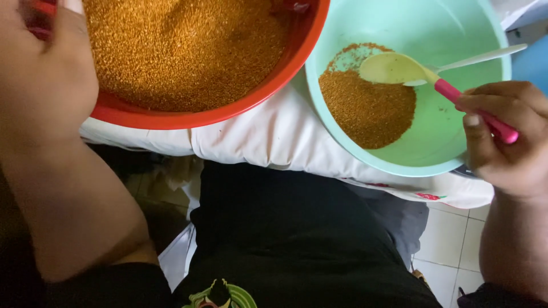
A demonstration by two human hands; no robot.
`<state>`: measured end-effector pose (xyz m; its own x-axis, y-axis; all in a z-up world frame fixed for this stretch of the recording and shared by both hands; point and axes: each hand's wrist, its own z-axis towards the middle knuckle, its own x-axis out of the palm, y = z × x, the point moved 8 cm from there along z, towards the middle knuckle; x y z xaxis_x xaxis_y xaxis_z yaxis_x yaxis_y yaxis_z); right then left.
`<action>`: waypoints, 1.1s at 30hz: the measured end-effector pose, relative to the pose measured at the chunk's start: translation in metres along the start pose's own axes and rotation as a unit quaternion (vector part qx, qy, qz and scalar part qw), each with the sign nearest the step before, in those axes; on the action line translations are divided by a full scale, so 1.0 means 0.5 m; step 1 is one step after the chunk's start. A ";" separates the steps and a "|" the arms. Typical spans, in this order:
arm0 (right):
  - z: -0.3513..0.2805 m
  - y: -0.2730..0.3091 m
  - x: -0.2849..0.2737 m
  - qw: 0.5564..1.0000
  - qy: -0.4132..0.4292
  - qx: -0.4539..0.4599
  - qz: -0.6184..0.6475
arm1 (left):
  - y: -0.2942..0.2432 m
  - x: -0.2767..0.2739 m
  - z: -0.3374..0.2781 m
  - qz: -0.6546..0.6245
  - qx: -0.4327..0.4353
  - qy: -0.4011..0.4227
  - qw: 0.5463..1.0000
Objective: The person scoops seeds from a large red bowl into a smaller blue bowl, using a spoon to measure and mix different types of grain.
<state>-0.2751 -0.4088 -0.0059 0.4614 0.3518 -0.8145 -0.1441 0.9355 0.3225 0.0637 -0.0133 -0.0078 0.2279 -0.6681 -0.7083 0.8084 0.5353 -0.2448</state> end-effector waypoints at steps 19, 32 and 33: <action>0.276 0.058 -0.025 0.977 -0.158 -0.127 0.069 | -0.041 -0.038 0.045 0.061 -0.038 -0.023 0.997; 0.484 0.228 0.256 0.968 0.076 -0.092 0.220 | -0.039 -0.036 0.069 0.021 -0.143 0.031 0.989; 0.483 0.234 0.256 0.969 0.074 -0.060 0.229 | -0.042 -0.036 0.069 0.024 -0.132 0.028 0.991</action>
<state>-0.0214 -0.2617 0.0441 0.1954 0.7237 -0.6619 -0.4098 0.6734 0.6153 0.0614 -0.0302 0.0330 0.2261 -0.6137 -0.7565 0.6265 0.6863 -0.3696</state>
